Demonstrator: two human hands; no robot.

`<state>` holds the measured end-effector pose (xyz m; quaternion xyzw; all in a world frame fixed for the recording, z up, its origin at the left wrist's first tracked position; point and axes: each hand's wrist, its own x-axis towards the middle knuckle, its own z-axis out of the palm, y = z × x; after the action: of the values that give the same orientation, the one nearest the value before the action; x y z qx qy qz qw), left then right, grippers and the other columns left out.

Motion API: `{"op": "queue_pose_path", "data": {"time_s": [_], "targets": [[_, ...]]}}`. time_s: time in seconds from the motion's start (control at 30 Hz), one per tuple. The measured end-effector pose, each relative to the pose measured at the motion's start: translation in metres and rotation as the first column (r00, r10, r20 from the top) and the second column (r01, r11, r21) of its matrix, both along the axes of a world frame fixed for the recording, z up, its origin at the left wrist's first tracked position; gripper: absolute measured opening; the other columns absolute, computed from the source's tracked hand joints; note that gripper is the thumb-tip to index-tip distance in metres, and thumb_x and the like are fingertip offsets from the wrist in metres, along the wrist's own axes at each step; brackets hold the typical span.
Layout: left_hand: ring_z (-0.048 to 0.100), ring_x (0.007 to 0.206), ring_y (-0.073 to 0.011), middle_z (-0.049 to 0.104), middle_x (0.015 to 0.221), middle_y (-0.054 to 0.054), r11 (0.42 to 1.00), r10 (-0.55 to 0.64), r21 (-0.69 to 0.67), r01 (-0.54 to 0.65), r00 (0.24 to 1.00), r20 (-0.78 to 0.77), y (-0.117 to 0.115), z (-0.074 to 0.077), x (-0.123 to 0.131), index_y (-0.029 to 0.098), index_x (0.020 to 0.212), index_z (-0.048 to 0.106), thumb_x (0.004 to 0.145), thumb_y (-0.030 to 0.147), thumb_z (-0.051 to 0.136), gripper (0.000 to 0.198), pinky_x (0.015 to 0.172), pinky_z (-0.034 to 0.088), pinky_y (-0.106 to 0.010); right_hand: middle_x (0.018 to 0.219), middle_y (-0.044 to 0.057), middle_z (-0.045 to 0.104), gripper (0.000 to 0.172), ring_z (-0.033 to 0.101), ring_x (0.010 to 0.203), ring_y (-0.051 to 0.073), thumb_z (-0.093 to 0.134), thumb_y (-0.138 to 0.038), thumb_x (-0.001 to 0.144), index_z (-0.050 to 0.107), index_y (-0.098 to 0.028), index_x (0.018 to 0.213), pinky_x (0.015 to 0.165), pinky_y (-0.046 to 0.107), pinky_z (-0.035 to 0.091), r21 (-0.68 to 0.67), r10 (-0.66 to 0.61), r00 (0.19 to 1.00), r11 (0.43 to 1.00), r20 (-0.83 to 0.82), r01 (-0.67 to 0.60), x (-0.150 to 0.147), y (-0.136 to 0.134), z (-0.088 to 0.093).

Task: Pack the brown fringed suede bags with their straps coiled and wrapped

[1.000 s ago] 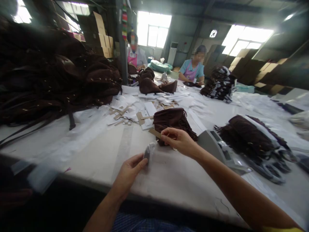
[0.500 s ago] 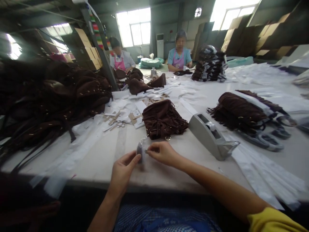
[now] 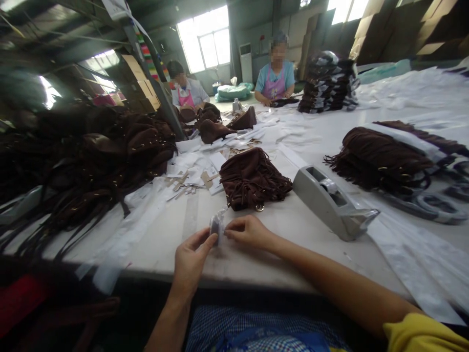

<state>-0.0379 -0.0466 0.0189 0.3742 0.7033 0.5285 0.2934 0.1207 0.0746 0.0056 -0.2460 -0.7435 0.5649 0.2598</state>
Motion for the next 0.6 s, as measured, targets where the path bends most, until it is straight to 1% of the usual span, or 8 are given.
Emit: {"op": "queue_pose_path", "data": {"time_s": [0.03, 0.1, 0.17, 0.23, 0.33, 0.4, 0.5, 0.6], "targets": [[0.067, 0.109, -0.0284, 0.074, 0.111, -0.008, 1.0, -0.021, -0.001, 0.021, 1.0, -0.003, 0.0003, -0.0004, 0.0016, 0.019, 0.11, 0.074, 0.073, 0.043, 0.079, 0.045, 0.103, 0.048, -0.043, 0.071, 0.003, 0.069, 0.023, 0.058, 0.065, 0.014, 0.065, -0.033, 0.081, 0.077, -0.013, 0.085, 0.06, 0.023, 0.043, -0.068, 0.031, 0.999, 0.997, -0.04, -0.034, -0.0006, -0.001, -0.0012], [0.067, 0.109, -0.0281, 0.074, 0.112, -0.008, 0.998, -0.063, -0.002, 0.063, 0.998, -0.015, 0.0009, -0.0015, 0.0053, 0.019, 0.11, 0.074, 0.073, 0.043, 0.079, 0.044, 0.103, 0.048, -0.042, 0.063, 0.0, 0.063, 0.026, 0.052, 0.06, 0.011, 0.067, -0.037, 0.08, 0.076, -0.013, 0.08, 0.057, 0.022, 0.039, -0.192, 0.041, 0.994, 0.98, -0.1, -0.059, -0.0024, -0.0028, -0.0041], [0.067, 0.109, -0.0283, 0.074, 0.112, -0.008, 0.996, -0.086, -0.006, 0.085, 0.996, -0.027, 0.0013, -0.0027, 0.0078, 0.02, 0.11, 0.074, 0.074, 0.043, 0.078, 0.043, 0.102, 0.048, -0.042, 0.062, -0.001, 0.059, 0.027, 0.049, 0.058, 0.01, 0.069, -0.039, 0.078, 0.076, -0.013, 0.079, 0.057, 0.022, 0.037, -0.326, 0.047, 0.988, 0.941, -0.148, -0.094, -0.0036, -0.0042, -0.0068], [0.067, 0.108, -0.0282, 0.074, 0.112, -0.008, 0.995, -0.096, -0.01, 0.096, 0.995, -0.03, 0.0015, -0.0033, 0.008, 0.02, 0.11, 0.074, 0.075, 0.043, 0.078, 0.042, 0.102, 0.048, -0.042, 0.07, 0.0, 0.064, 0.027, 0.052, 0.063, 0.011, 0.072, -0.037, 0.075, 0.077, -0.014, 0.086, 0.061, 0.022, 0.039, -0.47, 0.08, 0.973, 0.865, -0.218, -0.176, -0.003, -0.0051, -0.0079], [0.067, 0.109, -0.0275, 0.074, 0.112, -0.008, 0.994, -0.11, -0.017, 0.109, 0.993, -0.032, 0.0013, -0.0027, 0.0048, 0.019, 0.11, 0.074, 0.076, 0.042, 0.076, 0.041, 0.101, 0.048, -0.04, 0.087, 0.004, 0.069, 0.029, 0.058, 0.077, 0.013, 0.076, -0.032, 0.071, 0.077, -0.016, 0.095, 0.072, 0.023, 0.043, -0.634, 0.098, 0.951, 0.725, -0.294, -0.271, 0.0003, -0.0068, -0.0067], [0.066, 0.109, -0.0268, 0.074, 0.112, -0.008, 0.993, -0.118, -0.013, 0.117, 0.993, -0.033, 0.0009, -0.0012, 0.0025, 0.019, 0.11, 0.074, 0.077, 0.042, 0.076, 0.04, 0.1, 0.048, -0.038, 0.092, 0.005, 0.07, 0.029, 0.059, 0.081, 0.013, 0.077, -0.03, 0.07, 0.077, -0.016, 0.096, 0.074, 0.023, 0.043, -0.676, 0.098, 0.946, 0.678, -0.308, -0.29, 0.002, -0.0079, -0.0056], [0.067, 0.104, -0.0252, 0.074, 0.107, -0.008, 0.991, -0.131, -0.001, 0.131, 0.991, -0.001, 0.0004, 0.001, 0.0015, 0.018, 0.106, 0.072, 0.077, 0.041, 0.076, 0.038, 0.095, 0.05, -0.034, 0.088, 0.005, 0.07, 0.027, 0.059, 0.078, 0.013, 0.077, -0.03, 0.07, 0.077, -0.016, 0.093, 0.073, 0.024, 0.042, -0.661, 0.112, 0.936, 0.68, -0.332, -0.316, 0.0013, -0.009, -0.0068], [0.069, 0.094, -0.0217, 0.069, 0.106, -0.006, 0.997, -0.072, 0.039, 0.068, 0.991, 0.114, 0.0004, 0.0001, 0.0031, 0.018, 0.102, 0.062, 0.071, 0.039, 0.081, 0.042, 0.086, 0.052, -0.031, 0.081, 0.003, 0.068, 0.024, 0.056, 0.074, 0.013, 0.077, -0.032, 0.07, 0.077, -0.015, 0.088, 0.069, 0.024, 0.041, -0.641, 0.122, 0.938, 0.701, -0.324, -0.313, -0.0008, -0.0096, -0.009]]}}
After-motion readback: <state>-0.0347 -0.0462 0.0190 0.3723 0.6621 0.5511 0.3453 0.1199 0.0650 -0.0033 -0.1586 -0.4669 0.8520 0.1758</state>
